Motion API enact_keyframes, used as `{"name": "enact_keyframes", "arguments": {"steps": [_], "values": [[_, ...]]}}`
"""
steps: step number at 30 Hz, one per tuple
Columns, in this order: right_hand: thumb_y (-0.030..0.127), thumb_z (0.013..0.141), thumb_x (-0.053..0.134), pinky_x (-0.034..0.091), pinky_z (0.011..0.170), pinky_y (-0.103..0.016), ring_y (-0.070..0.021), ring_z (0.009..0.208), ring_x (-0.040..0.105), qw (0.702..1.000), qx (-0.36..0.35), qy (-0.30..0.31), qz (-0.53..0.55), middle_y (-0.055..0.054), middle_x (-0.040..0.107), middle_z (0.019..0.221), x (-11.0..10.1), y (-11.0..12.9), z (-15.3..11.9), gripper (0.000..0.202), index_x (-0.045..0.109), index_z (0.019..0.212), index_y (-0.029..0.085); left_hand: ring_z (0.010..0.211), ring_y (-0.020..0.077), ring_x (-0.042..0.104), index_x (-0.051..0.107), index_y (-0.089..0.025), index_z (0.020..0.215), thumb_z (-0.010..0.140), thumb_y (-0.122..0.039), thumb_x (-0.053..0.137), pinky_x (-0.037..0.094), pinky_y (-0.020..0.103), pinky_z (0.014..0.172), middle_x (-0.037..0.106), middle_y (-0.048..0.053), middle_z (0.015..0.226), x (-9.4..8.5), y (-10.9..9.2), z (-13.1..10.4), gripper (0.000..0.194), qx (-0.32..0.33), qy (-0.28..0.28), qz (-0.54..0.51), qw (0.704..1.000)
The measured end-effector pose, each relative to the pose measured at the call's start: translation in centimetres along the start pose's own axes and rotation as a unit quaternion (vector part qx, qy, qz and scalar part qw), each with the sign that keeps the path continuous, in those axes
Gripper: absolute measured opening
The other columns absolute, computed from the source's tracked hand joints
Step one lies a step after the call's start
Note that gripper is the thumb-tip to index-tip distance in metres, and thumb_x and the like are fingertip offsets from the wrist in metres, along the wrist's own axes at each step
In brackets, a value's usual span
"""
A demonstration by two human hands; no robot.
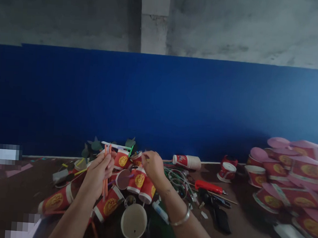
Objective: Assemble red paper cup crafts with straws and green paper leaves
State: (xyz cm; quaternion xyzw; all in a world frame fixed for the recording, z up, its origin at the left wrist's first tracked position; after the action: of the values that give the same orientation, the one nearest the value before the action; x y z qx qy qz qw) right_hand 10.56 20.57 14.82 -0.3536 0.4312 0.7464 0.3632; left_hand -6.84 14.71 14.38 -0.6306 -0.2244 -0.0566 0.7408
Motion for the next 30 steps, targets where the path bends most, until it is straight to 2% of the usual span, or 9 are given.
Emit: {"name": "enact_keyframes", "arguments": {"steps": [3, 8, 12, 15, 19, 22, 24, 27, 30], "values": [[0.028, 0.092, 0.040, 0.041, 0.078, -0.024, -0.0193, 0.094, 0.062, 0.998, -0.044, 0.045, -0.021, -0.006, 0.072, 0.100, 1.6, 3.7, 4.5, 0.032, 0.070, 0.097, 0.020, 0.036, 0.0009, 0.026, 0.053, -0.016, 0.073, 0.061, -0.046, 0.075, 0.014, 0.014, 0.037, 0.040, -0.009, 0.048, 0.1, -0.7, -0.3, 0.040, 0.019, -0.011, -0.031, 0.999], [0.032, 0.088, 0.054, 0.045, 0.084, -0.029, -0.0229, 0.104, 0.059, 0.987, -0.080, 0.116, -0.082, -0.010, 0.066, 0.111, 5.9, 8.3, 9.7, 0.031, 0.062, 0.113, 0.016, 0.037, 0.0013, 0.026, 0.056, -0.015, 0.078, 0.064, -0.045, 0.074, 0.016, 0.015, 0.038, 0.039, -0.009, 0.048, -0.3, -1.6, -0.4, 0.038, 0.032, -0.013, -0.056, 0.998], [0.033, 0.090, 0.056, 0.051, 0.084, -0.042, -0.0215, 0.099, 0.059, 0.974, -0.078, 0.158, -0.140, -0.009, 0.058, 0.117, 8.7, 9.5, 10.9, 0.032, 0.055, 0.117, 0.015, 0.037, 0.0018, 0.027, 0.059, -0.013, 0.084, 0.062, -0.047, 0.075, 0.016, 0.016, 0.037, 0.040, -0.009, 0.048, -0.5, -1.7, -0.2, 0.044, 0.022, 0.002, -0.077, 0.997], [0.032, 0.090, 0.056, 0.052, 0.082, -0.042, -0.0212, 0.099, 0.060, 0.967, -0.087, 0.176, -0.165, -0.009, 0.057, 0.118, 9.8, 10.2, 10.9, 0.032, 0.054, 0.118, 0.016, 0.038, 0.0020, 0.026, 0.060, -0.013, 0.085, 0.066, -0.044, 0.073, 0.015, 0.017, 0.038, 0.039, -0.009, 0.049, -0.8, -2.0, -0.1, 0.039, 0.042, -0.006, -0.083, 0.996], [0.032, 0.090, 0.056, 0.050, 0.084, -0.042, -0.0218, 0.101, 0.059, 0.967, -0.103, 0.161, -0.169, -0.010, 0.057, 0.118, 8.4, 10.5, 10.9, 0.032, 0.055, 0.117, 0.015, 0.039, 0.0020, 0.027, 0.060, -0.013, 0.085, 0.069, -0.041, 0.072, 0.015, 0.016, 0.038, 0.040, -0.008, 0.049, -0.9, -2.0, -0.2, 0.034, 0.045, -0.015, -0.082, 0.996], [0.023, 0.091, 0.050, 0.044, 0.087, -0.037, -0.0254, 0.107, 0.055, 0.975, -0.097, 0.132, -0.150, -0.016, 0.059, 0.116, 4.4, 8.8, 10.7, 0.026, 0.059, 0.112, 0.011, 0.039, 0.0021, 0.027, 0.061, -0.013, 0.084, 0.067, -0.040, 0.073, 0.016, 0.016, 0.038, 0.040, -0.008, 0.050, -0.4, -1.9, -0.4, 0.034, 0.033, 0.000, -0.090, 0.995], [0.020, 0.092, 0.044, 0.042, 0.086, -0.031, -0.0235, 0.106, 0.054, 0.981, -0.075, 0.114, -0.135, -0.016, 0.059, 0.118, 1.2, 6.0, 9.9, 0.028, 0.058, 0.115, 0.012, 0.038, 0.0019, 0.026, 0.061, -0.013, 0.084, 0.067, -0.040, 0.073, 0.016, 0.016, 0.038, 0.039, -0.009, 0.049, 0.1, -1.8, -0.5, 0.034, 0.027, 0.018, -0.090, 0.995], [0.020, 0.092, 0.039, 0.040, 0.080, -0.028, -0.0220, 0.099, 0.058, 0.986, -0.008, 0.105, -0.129, -0.016, 0.064, 0.110, -2.4, -0.6, 6.5, 0.029, 0.062, 0.107, 0.010, 0.038, 0.0016, 0.026, 0.060, -0.013, 0.084, 0.069, -0.040, 0.072, 0.015, 0.015, 0.038, 0.040, -0.009, 0.050, 1.0, -1.7, -0.9, 0.032, 0.027, 0.047, -0.075, 0.996], [0.017, 0.088, 0.043, 0.040, 0.071, -0.030, -0.0241, 0.082, 0.062, 0.979, 0.091, 0.122, -0.135, -0.019, 0.068, 0.092, -2.6, -7.9, 0.8, 0.026, 0.067, 0.092, 0.006, 0.039, 0.0015, 0.026, 0.059, -0.013, 0.084, 0.071, -0.040, 0.070, 0.017, 0.015, 0.039, 0.040, -0.008, 0.051, 2.1, -1.1, -1.5, 0.032, 0.013, 0.075, -0.050, 0.996]]}}
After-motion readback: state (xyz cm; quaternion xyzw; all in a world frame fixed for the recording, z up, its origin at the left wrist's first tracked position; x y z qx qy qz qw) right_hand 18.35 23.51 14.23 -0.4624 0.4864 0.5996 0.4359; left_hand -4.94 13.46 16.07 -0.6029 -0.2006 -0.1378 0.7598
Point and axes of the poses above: each hand's wrist, its own z-axis towards the middle knuckle, its own x-axis out of the palm, y = z × x, the point moved 9 cm from there along z, towards the middle knuckle
